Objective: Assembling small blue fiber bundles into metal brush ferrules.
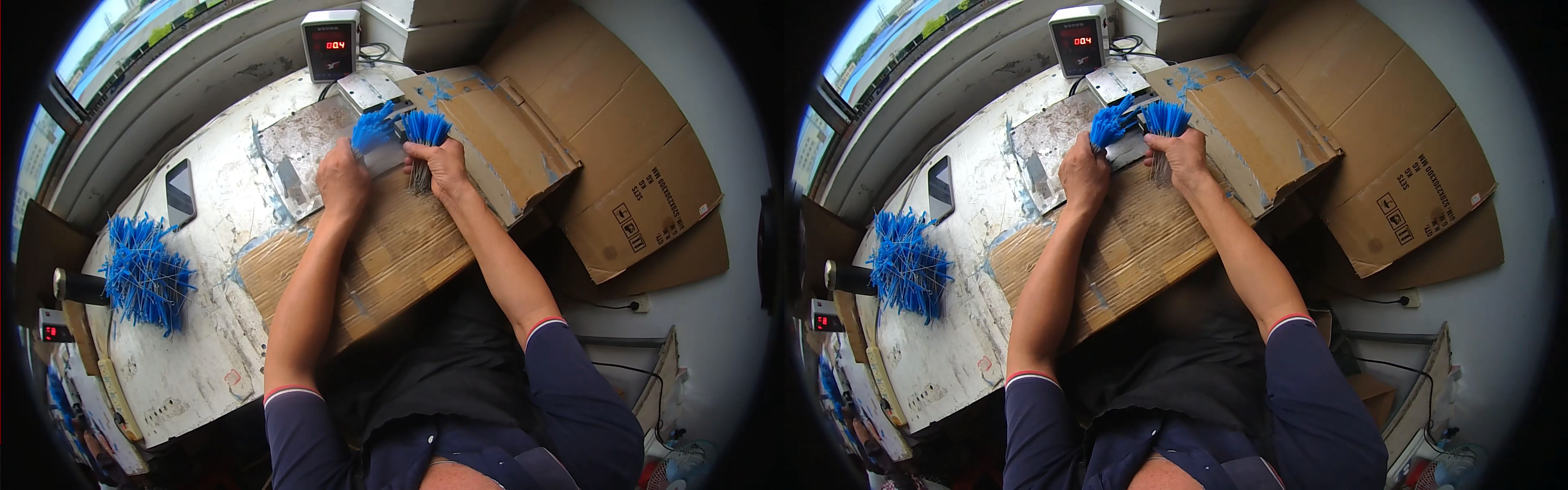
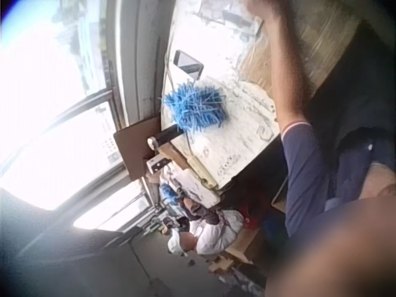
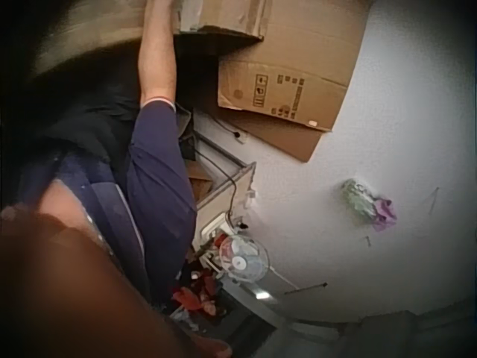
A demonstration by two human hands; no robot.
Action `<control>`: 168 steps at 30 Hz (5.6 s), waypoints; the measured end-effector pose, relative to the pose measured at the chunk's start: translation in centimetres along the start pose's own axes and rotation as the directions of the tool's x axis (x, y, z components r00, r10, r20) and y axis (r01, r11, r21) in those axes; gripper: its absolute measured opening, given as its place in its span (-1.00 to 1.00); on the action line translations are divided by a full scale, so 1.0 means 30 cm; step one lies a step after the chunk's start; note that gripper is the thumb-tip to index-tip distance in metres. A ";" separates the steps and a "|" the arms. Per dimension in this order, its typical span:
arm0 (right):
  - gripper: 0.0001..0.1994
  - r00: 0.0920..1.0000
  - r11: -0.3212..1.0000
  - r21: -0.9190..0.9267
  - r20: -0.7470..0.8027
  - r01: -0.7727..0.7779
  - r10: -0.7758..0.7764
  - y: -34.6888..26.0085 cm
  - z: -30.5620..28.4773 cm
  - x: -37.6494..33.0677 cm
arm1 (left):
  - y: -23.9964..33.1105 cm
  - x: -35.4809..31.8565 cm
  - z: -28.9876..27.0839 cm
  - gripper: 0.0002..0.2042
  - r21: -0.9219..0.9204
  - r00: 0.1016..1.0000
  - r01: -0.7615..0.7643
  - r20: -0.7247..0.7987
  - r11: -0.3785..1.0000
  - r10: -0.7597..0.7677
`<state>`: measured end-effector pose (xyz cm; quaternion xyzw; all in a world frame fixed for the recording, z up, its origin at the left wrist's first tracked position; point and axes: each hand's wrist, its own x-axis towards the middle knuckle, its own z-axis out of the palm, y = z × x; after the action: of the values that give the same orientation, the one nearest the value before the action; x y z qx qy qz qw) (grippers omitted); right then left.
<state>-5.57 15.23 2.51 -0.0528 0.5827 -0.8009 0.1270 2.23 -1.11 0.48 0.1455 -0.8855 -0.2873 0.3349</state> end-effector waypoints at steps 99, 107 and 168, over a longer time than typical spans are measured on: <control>-0.87 0.997 0.999 -0.004 0.067 -0.039 0.039 -0.050 -0.046 -0.025 | 0.027 -0.011 0.003 -0.90 0.015 0.996 -0.060 -0.060 0.998 0.061; -0.87 0.993 0.997 -0.052 0.103 -0.061 0.066 -0.055 -0.059 -0.029 | 0.007 -0.013 0.022 -0.85 0.091 0.986 -0.154 -0.056 0.984 0.160; -0.82 0.999 0.970 -0.242 0.052 0.015 -0.003 -0.023 -0.001 0.024 | -0.019 -0.003 0.030 -0.89 -0.628 0.954 0.048 -0.203 0.777 -0.222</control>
<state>-6.37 15.26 3.10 -0.0912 0.6724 -0.7228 0.1309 1.72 -1.17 -0.46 0.1289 -0.6774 -0.5613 0.4577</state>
